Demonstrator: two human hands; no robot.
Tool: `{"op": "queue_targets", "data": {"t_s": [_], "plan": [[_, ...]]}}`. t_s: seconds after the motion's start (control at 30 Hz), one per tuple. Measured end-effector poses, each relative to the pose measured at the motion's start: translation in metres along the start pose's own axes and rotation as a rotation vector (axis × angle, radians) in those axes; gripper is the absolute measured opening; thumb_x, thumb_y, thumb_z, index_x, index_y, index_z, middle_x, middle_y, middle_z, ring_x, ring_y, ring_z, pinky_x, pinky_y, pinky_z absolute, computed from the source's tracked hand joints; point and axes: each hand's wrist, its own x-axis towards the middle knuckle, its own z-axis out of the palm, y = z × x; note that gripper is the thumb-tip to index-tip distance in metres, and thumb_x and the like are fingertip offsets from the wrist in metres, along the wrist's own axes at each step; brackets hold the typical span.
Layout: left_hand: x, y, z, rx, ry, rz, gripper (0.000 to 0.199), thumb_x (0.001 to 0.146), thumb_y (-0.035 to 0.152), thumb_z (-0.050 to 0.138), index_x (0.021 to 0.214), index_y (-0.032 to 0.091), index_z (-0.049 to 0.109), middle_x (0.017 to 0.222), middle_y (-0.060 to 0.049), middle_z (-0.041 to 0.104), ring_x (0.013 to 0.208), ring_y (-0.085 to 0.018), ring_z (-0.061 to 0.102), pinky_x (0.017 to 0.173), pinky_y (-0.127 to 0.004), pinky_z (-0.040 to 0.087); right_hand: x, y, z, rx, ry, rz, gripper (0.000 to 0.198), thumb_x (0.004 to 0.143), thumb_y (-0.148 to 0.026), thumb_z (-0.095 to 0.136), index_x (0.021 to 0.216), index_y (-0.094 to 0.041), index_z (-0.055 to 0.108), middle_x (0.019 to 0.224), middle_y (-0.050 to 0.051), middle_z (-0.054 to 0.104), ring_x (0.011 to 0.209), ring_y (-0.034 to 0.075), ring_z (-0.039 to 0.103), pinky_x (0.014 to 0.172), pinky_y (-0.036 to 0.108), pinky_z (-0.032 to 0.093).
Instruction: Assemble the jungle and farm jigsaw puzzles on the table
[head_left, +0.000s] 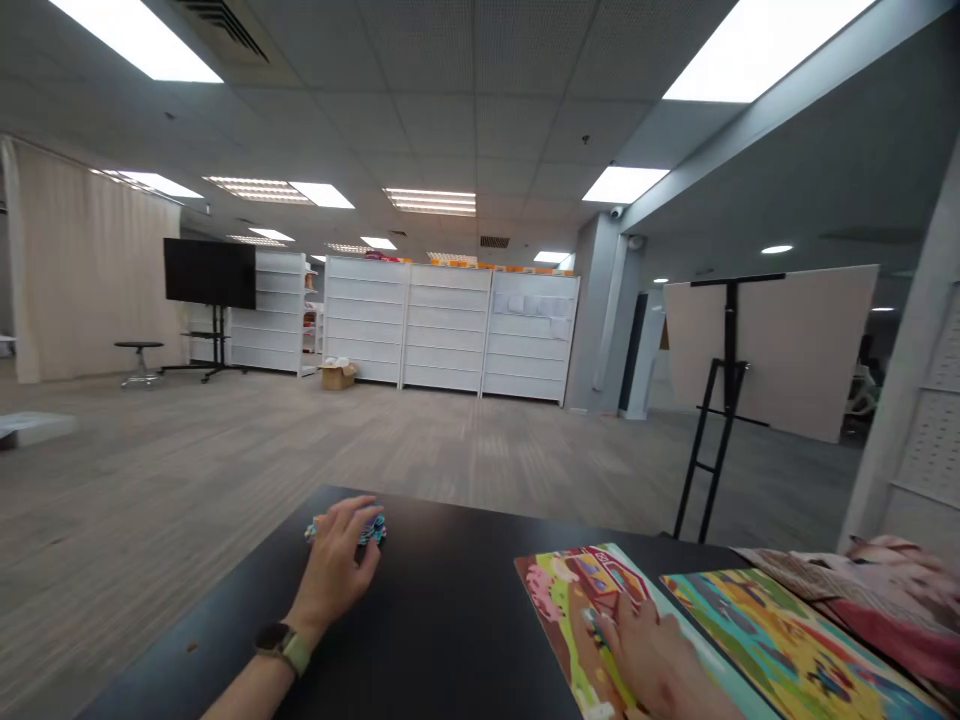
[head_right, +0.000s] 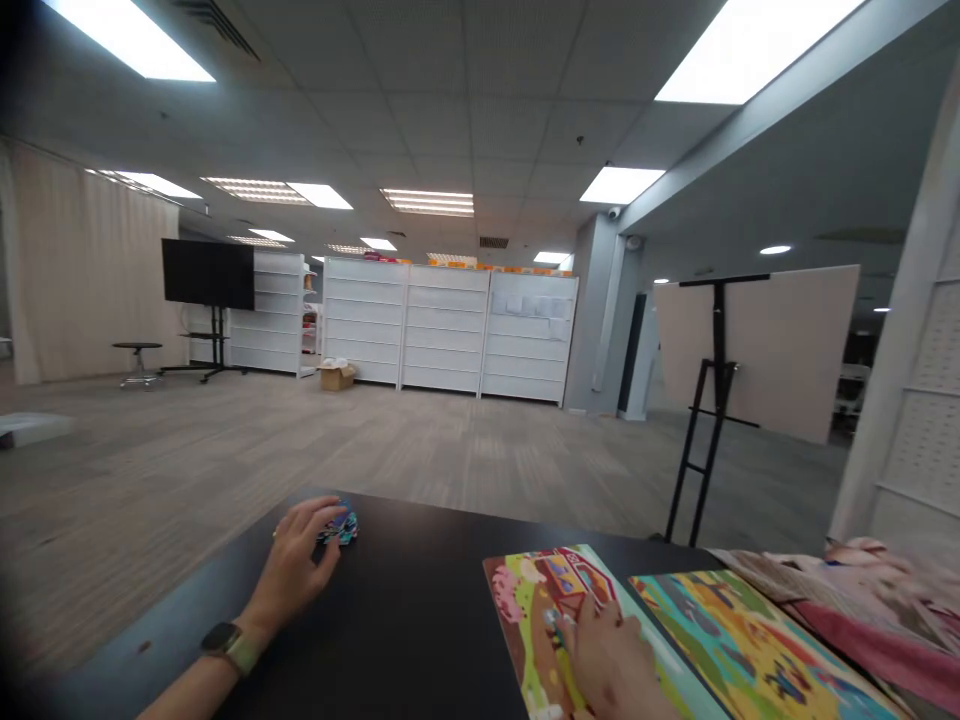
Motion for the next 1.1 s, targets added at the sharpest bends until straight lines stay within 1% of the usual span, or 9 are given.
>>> {"op": "queue_targets", "data": {"t_s": [0.1, 0.2, 0.3, 0.4, 0.57, 0.67, 0.8, 0.93, 1.1], "plan": [[-0.014, 0.052, -0.004, -0.093, -0.204, 0.083, 0.037, 0.084, 0.015, 0.048, 0.118, 0.025, 0.061, 0.132, -0.009, 0.058, 0.129, -0.028, 0.048, 0.115, -0.045, 0.036, 0.007, -0.039, 0.013, 0.041, -0.089, -0.084, 0.052, 0.088, -0.049, 0.057, 0.127, -0.016, 0.069, 0.14, 0.024, 0.059, 0.131, 0.049, 0.051, 0.104, 0.068, 0.041], [-0.026, 0.088, -0.015, -0.203, -0.436, 0.087, 0.035, 0.081, 0.016, 0.056, 0.114, 0.027, 0.063, 0.135, -0.006, 0.057, 0.131, -0.027, 0.046, 0.114, -0.04, 0.036, 0.017, -0.078, 0.015, 0.16, -0.247, -0.328, 0.062, 0.088, -0.042, 0.056, 0.146, -0.023, 0.052, 0.157, 0.011, 0.041, 0.148, 0.038, 0.031, 0.12, 0.059, 0.027], [-0.039, 0.101, -0.033, -0.297, -0.673, 0.086, 0.039, 0.079, 0.04, 0.072, 0.116, 0.029, 0.064, 0.141, -0.005, 0.054, 0.131, -0.03, 0.046, 0.113, -0.041, 0.036, 0.019, -0.095, 0.009, 0.297, -0.351, -0.55, 0.065, 0.088, -0.036, 0.057, 0.152, -0.03, 0.042, 0.162, 0.004, 0.032, 0.152, 0.031, 0.021, 0.124, 0.054, 0.019], [-0.049, 0.103, -0.049, -0.349, -0.809, 0.119, 0.057, 0.07, 0.057, 0.079, 0.118, 0.03, 0.063, 0.143, -0.005, 0.052, 0.129, -0.031, 0.048, 0.113, -0.041, 0.035, 0.016, -0.097, 0.005, 0.369, -0.312, -0.56, 0.059, 0.09, -0.038, 0.056, 0.148, -0.029, 0.049, 0.16, 0.006, 0.037, 0.151, 0.031, 0.027, 0.124, 0.055, 0.02], [-0.054, 0.108, -0.055, -0.315, -0.824, 0.076, 0.048, 0.073, 0.056, 0.08, 0.112, 0.031, 0.067, 0.132, -0.003, 0.059, 0.119, -0.027, 0.053, 0.105, -0.037, 0.039, 0.009, -0.103, 0.002, 0.439, -0.241, -0.589, 0.05, 0.089, -0.034, 0.059, 0.139, -0.027, 0.059, 0.153, 0.007, 0.05, 0.145, 0.031, 0.038, 0.121, 0.053, 0.027], [-0.053, 0.115, -0.055, -0.273, -0.834, 0.047, 0.038, 0.074, 0.046, 0.08, 0.108, 0.031, 0.069, 0.129, -0.002, 0.06, 0.116, -0.027, 0.053, 0.102, -0.036, 0.04, 0.015, -0.1, 0.005, 0.386, -0.167, -0.58, 0.043, 0.09, -0.033, 0.057, 0.133, -0.028, 0.064, 0.148, 0.005, 0.055, 0.138, 0.026, 0.048, 0.118, 0.043, 0.035], [-0.051, 0.113, -0.061, -0.205, -0.829, -0.003, 0.033, 0.075, 0.036, 0.076, 0.108, 0.033, 0.071, 0.127, -0.002, 0.061, 0.117, -0.028, 0.052, 0.102, -0.038, 0.04, 0.04, -0.06, 0.011, 0.301, -0.057, -0.362, 0.043, 0.091, -0.033, 0.051, 0.129, -0.019, 0.066, 0.143, 0.013, 0.058, 0.133, 0.029, 0.052, 0.115, 0.045, 0.037], [-0.054, 0.095, -0.07, -0.186, -0.794, -0.013, 0.031, 0.074, 0.029, 0.074, 0.104, 0.032, 0.07, 0.124, -0.001, 0.063, 0.118, -0.026, 0.053, 0.106, -0.038, 0.039, 0.061, -0.015, 0.013, 0.223, 0.0, -0.171, 0.045, 0.091, -0.025, 0.045, 0.128, -0.009, 0.064, 0.136, 0.02, 0.062, 0.127, 0.032, 0.056, 0.111, 0.047, 0.039], [-0.072, 0.072, -0.075, -0.238, -0.785, -0.027, 0.031, 0.076, 0.029, 0.072, 0.106, 0.029, 0.067, 0.13, -0.005, 0.058, 0.121, -0.027, 0.054, 0.107, -0.038, 0.043, 0.055, -0.022, 0.018, 0.169, 0.054, -0.166, 0.035, 0.089, -0.012, 0.042, 0.109, -0.012, 0.071, 0.113, 0.015, 0.071, 0.108, 0.027, 0.063, 0.101, 0.038, 0.043]]}}
